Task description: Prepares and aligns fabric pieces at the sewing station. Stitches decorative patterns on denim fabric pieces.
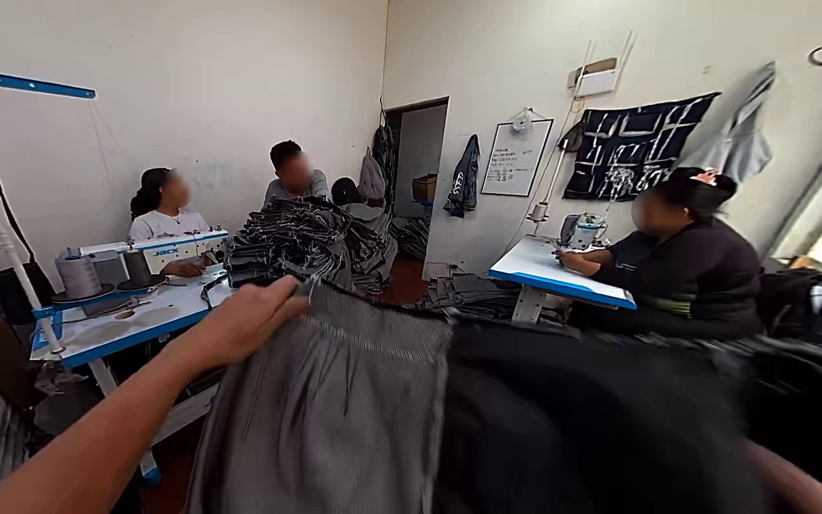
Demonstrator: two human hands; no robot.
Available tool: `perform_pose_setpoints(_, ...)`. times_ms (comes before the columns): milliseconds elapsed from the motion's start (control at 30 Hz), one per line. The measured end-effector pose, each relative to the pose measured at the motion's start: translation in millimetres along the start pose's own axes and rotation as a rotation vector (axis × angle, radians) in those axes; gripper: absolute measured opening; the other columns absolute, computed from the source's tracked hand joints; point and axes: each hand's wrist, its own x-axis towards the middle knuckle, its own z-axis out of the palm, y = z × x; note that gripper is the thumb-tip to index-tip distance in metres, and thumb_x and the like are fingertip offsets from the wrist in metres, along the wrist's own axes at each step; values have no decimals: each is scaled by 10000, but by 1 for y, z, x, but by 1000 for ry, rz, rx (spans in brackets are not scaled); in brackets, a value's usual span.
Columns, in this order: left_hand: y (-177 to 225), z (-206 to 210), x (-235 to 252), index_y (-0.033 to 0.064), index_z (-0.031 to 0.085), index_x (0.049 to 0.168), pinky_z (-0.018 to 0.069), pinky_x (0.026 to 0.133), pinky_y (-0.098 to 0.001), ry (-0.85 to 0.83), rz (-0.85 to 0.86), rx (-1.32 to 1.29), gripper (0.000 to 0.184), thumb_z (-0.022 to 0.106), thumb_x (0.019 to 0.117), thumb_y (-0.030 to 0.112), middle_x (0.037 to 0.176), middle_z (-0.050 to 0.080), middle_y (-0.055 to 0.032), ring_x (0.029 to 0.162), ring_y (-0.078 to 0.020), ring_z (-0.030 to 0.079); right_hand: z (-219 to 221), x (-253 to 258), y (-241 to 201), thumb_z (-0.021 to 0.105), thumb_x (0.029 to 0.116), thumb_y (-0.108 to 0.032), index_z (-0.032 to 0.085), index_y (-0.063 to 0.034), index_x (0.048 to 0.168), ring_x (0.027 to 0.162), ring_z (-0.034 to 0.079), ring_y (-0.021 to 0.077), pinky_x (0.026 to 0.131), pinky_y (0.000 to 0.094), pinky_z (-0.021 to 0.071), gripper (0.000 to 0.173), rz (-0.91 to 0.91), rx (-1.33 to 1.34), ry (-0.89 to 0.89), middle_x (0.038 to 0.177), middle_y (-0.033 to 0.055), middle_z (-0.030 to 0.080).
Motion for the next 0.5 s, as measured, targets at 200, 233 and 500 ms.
perform_pose_setpoints(200, -23, -28, 140, -121, 500, 1288, 458, 857, -723, 154, -128, 150, 455, 341, 1130, 276, 1017, 620, -393, 979, -591, 630, 8, 163, 33, 614, 1005, -300, 655, 54, 1163, 945, 670, 378, 837, 646, 485, 389, -194, -283, 172, 1027, 275, 680)
perform_pose_setpoints(233, -17, -44, 149, -111, 497, 1295, 455, 872, -708, 240, -91, 152, 463, 334, 1129, 289, 1051, 617, -388, 1001, -573, 629, 0, 175, 23, 605, 1010, -312, 633, 27, 1210, 971, 667, 238, 881, 518, 521, 394, -236, -276, 204, 1074, 201, 681)
perform_pose_setpoints(500, -36, 44, 34, -15, 680, 1131, 569, 888, -535, 98, 192, -41, 222, 520, 989, 42, 1087, 707, -165, 994, -289, 701, 1, 39, 90, 576, 879, -42, 679, 71, 1119, 1008, 692, 382, 850, 577, 561, 285, -221, -461, -162, 1111, 253, 692)
